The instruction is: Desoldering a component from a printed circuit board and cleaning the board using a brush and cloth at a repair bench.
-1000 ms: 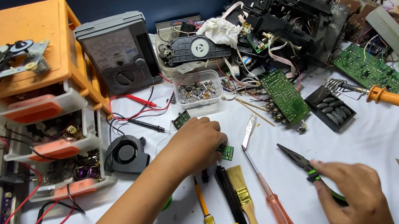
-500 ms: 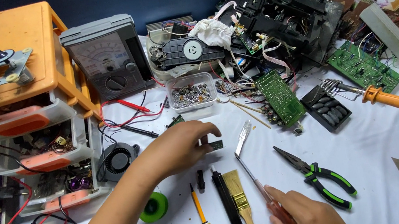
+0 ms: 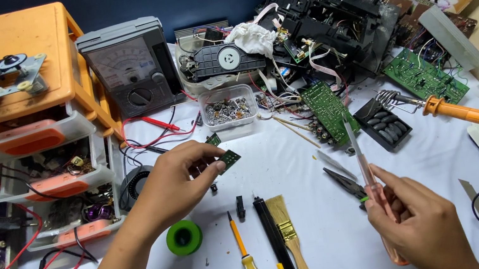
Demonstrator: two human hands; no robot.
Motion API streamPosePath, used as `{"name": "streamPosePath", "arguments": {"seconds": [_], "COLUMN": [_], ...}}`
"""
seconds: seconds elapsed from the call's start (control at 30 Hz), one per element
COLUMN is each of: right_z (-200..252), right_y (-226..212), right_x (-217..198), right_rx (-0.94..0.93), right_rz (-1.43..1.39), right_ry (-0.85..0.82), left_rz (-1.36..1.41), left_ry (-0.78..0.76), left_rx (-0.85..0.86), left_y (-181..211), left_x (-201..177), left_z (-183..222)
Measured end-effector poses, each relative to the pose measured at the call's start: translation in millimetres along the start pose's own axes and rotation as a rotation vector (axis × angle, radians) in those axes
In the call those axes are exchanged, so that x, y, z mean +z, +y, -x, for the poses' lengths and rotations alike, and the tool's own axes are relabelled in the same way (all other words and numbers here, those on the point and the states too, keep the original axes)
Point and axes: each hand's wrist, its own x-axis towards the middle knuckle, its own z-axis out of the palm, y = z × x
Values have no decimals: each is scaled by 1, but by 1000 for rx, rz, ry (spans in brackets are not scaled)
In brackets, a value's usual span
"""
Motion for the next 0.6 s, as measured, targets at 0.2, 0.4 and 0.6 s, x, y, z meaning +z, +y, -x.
{"name": "streamPosePath", "arguments": {"seconds": [0.2, 0.4, 0.6], "right_z": [4, 28, 32], "right_y": [11, 25, 32], "right_x": [8, 35, 42], "right_rx": [29, 77, 116], "right_rz": [44, 216, 366], "right_ry": [-350, -398, -396], "left_rz": [183, 430, 394], "left_ry": [106, 85, 100], "left_rx": [-191, -212, -189], "left_y": [1, -9, -3], "left_x": [-7, -6, -2], "left_z": [16, 23, 21]}}
